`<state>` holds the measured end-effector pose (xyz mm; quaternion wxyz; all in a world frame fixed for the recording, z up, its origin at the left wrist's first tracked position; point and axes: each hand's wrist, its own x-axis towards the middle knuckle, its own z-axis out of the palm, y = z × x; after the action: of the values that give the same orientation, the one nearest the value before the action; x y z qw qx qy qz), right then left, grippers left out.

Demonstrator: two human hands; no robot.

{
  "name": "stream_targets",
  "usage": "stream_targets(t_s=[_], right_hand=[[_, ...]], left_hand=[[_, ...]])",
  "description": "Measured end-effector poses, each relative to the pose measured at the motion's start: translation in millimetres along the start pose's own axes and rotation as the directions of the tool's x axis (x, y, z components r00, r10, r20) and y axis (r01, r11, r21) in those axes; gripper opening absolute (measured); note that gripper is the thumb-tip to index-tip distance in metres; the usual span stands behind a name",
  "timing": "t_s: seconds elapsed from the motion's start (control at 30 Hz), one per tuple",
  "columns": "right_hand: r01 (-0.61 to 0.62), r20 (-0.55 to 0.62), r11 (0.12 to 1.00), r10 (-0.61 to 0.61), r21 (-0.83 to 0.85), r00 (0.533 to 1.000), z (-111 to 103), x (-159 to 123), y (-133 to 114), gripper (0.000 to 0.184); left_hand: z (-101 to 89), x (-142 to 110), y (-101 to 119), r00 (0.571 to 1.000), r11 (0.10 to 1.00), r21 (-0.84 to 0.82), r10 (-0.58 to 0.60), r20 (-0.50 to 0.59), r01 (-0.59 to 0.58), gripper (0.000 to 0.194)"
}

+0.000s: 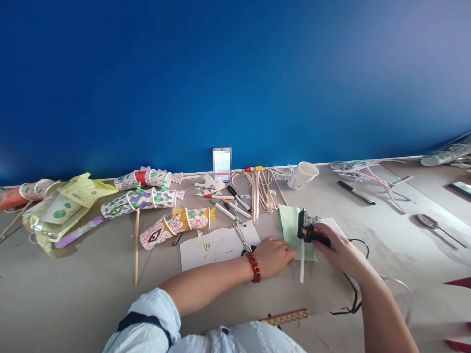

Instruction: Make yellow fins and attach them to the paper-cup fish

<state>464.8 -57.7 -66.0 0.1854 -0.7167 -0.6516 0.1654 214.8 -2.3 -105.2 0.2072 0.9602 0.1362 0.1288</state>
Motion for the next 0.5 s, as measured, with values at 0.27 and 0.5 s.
stream_targets(t_s=[0.27, 0.5], right_hand=[[-0.120, -0.295, 0.715, 0.427, 0.689, 0.854, 7, 5, -12, 0.051], [-0.249, -0.283, 0.712, 0.539, 0.657, 0.794, 7, 4, -33, 0.051]], left_hand=[[4.5, 9, -2, 0.999, 0.999, -0.048, 0.011, 0.040, -0.009, 0.015], [4.6, 9, 2, 0.999, 1.000, -0.006, 0.029, 0.025, -0.029, 0.010]])
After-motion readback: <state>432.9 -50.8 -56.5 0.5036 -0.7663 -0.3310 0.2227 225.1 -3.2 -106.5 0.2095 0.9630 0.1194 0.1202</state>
